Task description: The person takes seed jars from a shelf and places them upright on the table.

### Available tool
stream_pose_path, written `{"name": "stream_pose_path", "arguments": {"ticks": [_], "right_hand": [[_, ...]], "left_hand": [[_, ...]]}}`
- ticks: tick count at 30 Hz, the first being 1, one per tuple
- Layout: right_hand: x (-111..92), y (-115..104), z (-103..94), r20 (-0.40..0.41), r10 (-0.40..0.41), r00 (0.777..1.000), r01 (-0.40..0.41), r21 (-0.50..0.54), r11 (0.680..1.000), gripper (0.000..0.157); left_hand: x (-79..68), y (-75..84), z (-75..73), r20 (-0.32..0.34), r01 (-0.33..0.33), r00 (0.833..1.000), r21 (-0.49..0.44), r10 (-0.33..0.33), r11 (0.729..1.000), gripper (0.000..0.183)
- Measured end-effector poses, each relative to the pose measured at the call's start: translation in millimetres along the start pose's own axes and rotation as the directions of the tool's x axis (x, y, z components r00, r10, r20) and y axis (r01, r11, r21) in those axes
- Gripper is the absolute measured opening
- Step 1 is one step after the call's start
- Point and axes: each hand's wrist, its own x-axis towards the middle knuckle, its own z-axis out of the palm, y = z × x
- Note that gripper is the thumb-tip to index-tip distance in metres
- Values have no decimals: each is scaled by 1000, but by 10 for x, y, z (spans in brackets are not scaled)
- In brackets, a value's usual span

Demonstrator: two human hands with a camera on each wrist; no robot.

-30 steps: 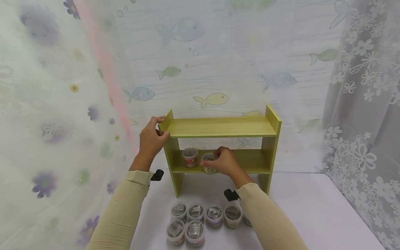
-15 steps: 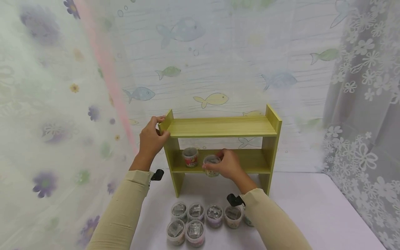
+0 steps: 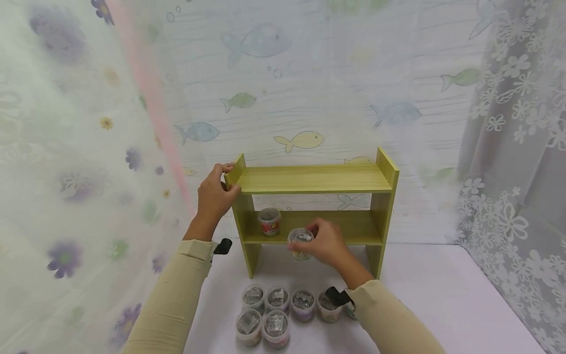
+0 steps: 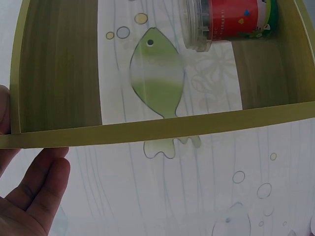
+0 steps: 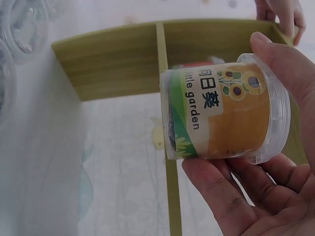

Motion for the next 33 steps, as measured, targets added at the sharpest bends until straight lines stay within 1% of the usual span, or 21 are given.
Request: {"name": "stream_pose_path", "arguments": {"ticks": [5,18,22,27,33], "right_hand": [[-121,6,45,9,-10,1000,10,23,1000,68],[-422,129,174,53,34,998,-37,47,998,70],[-491,147,201,51,44,998,-45,30,999,71],[-569,166,236,46,10,999,-9,-1,1000,68],[-681,212,289,56,12,998,-12,-12,1000,67]], "left_hand": [[8,3,-8,2,-6,1000,3,6,1000,38],[11,12,-24,11,8,1000,1,-8,1000,38],[2,20,-25,16,15,1000,-3,-15,1000,37],[6,7,-14,15,13,1000,-2,-13,1000,37],[4,-2,-6,10,8,1000,-3,-7,1000,38]]}}
